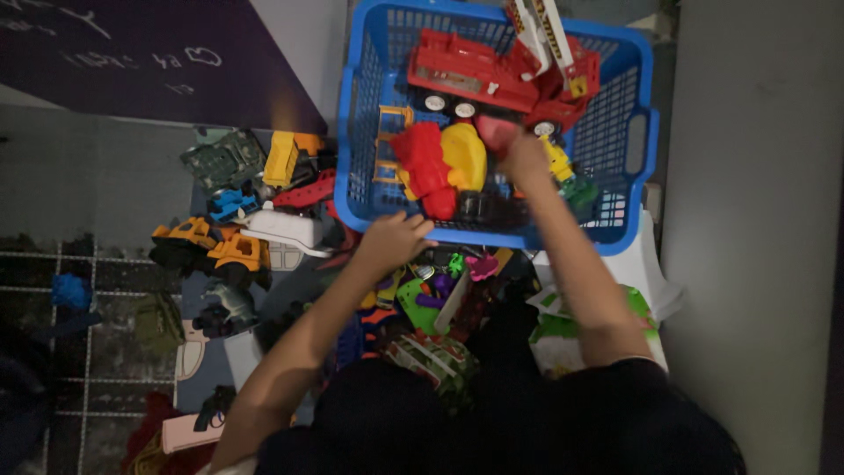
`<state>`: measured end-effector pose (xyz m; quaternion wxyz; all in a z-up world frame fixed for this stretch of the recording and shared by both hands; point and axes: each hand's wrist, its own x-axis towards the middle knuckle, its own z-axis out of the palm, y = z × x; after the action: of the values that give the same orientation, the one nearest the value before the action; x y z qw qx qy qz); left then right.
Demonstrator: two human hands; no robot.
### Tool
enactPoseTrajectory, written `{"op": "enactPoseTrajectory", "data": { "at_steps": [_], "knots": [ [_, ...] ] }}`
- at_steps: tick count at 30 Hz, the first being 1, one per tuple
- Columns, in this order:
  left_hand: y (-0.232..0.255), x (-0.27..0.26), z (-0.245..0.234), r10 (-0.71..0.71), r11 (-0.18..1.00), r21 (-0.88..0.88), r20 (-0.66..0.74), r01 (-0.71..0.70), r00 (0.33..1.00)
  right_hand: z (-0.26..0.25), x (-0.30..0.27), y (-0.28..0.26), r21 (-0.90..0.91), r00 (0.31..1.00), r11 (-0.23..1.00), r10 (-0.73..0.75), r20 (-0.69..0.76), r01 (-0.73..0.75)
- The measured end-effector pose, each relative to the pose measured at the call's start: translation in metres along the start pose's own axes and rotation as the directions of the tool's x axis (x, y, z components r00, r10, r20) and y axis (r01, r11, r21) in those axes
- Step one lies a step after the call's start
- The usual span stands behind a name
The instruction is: The person picks up various plastic toys, a bag, and papers from a floor mat and places them into a blue plastic basket, then folds a small yellow rug.
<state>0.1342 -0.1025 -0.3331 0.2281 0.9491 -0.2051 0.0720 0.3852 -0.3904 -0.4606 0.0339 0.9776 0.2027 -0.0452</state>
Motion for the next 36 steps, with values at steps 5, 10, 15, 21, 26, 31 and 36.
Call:
{"op": "enactPoseTrajectory", "data": {
  "at_steps": [5,10,15,21,26,31,36],
  "knots": [
    [0.006,0.004,-0.012,-0.032,0.999,0.0,-0.012,0.032,0.999,0.018,-0.014,-0.008,0.031,0.995,0.998,-0.048,-0.088,0.051],
    [-0.002,0.032,0.032,-0.421,0.902,-0.006,0.215,0.432,0.882,-0.052,-0.032,0.002,0.198,1.0,0.98,-0.012,0.0,0.011],
    [-0.06,0.082,0.126,0.122,0.975,0.2,-0.148,-0.091,0.981,-0.138,-0.05,0.004,0.478,0.985,0.878,0.086,-0.147,-0.005],
    [-0.074,0.104,0.145,0.058,0.894,0.412,0.284,-0.177,0.957,-0.189,-0.071,0.015,0.615,0.968,0.785,0.202,-0.147,-0.071],
    [-0.071,0.097,-0.008,0.006,0.987,0.155,0.225,-0.042,0.974,-0.211,-0.099,0.035,0.785,0.951,0.572,0.3,0.069,-0.238],
    [-0.052,0.094,-0.061,-0.443,0.852,-0.357,-0.103,0.383,0.89,-0.227,-0.13,0.057,0.755,0.969,0.65,0.227,-0.093,-0.08],
    [-0.04,0.096,-0.005,-0.542,0.817,-0.425,-0.337,0.389,0.77,-0.255,-0.163,0.048,0.785,0.992,0.619,0.111,-0.066,-0.016]
  ]
}}
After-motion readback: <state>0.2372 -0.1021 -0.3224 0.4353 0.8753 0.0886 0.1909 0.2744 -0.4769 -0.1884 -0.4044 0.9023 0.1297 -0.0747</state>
